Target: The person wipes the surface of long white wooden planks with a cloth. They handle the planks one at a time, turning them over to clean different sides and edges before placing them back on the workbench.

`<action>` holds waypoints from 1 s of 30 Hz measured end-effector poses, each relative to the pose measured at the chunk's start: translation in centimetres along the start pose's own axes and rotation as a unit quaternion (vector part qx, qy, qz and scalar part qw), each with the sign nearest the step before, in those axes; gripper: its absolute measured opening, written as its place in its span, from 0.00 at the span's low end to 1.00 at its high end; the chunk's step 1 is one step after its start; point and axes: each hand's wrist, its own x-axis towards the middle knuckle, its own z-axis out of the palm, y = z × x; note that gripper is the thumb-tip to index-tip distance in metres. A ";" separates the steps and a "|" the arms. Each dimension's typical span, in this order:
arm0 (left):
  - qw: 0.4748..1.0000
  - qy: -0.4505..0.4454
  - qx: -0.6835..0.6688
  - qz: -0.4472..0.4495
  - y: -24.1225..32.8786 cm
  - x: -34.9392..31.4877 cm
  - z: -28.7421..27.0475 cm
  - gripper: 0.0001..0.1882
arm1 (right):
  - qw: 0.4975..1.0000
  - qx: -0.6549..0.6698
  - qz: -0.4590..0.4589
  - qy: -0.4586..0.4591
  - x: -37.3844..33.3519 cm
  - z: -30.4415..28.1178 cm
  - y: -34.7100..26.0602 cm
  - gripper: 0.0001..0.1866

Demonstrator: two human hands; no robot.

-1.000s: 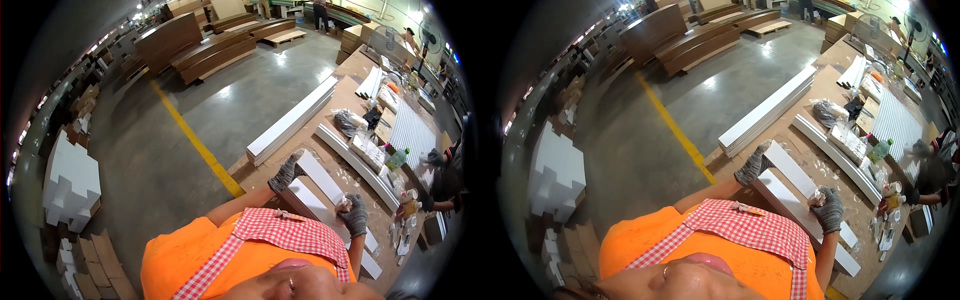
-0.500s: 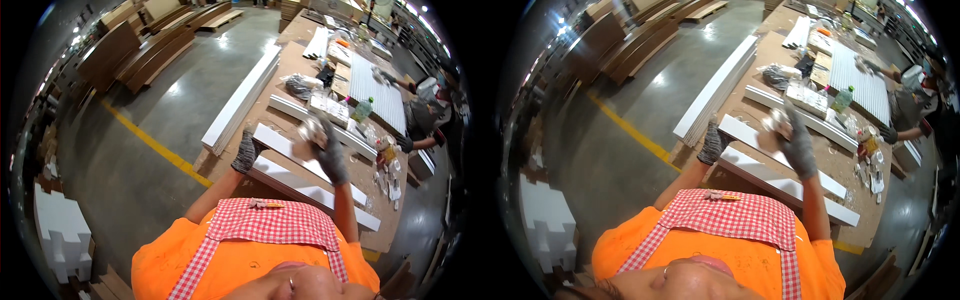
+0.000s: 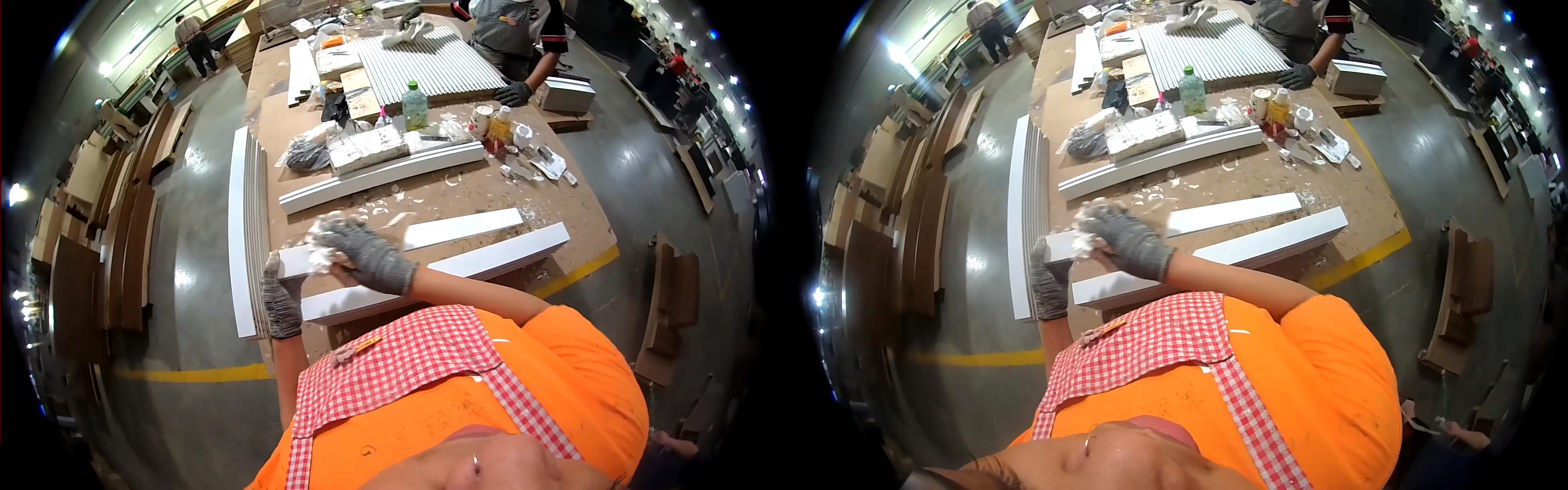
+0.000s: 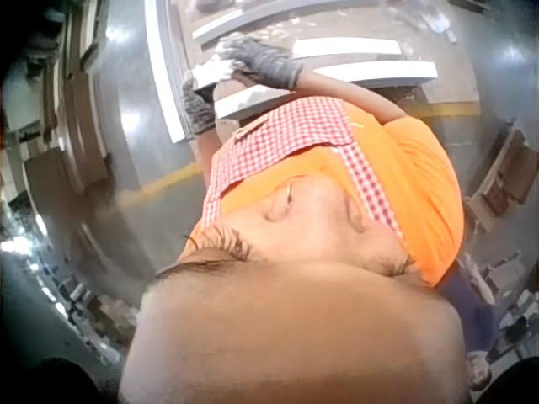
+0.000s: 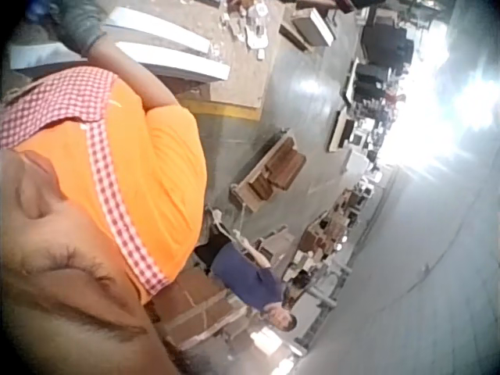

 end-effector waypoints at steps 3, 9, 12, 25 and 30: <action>1.000 -0.009 0.026 0.014 0.6 -0.2 0.6 0.24 | 0.991 -0.065 0.106 -0.051 -3.3 -3.7 2.1 0.30; 0.994 -0.004 0.105 0.006 1.1 0.1 0.2 0.25 | 0.938 -0.187 0.273 -0.099 -12.8 -6.3 13.3 0.18; 0.992 0.007 0.124 -0.011 1.9 0.5 -0.7 0.27 | 0.871 -0.337 0.325 -0.152 -15.2 -8.3 14.9 0.16; 0.977 0.111 0.177 -0.035 2.1 -1.1 -0.3 0.21 | 0.670 -0.205 0.638 -0.318 -20.9 -16.4 28.7 0.41; 0.978 0.046 0.204 0.016 0.5 0.2 -1.2 0.22 | 0.704 -0.202 0.658 -0.176 -30.6 -17.7 36.2 0.36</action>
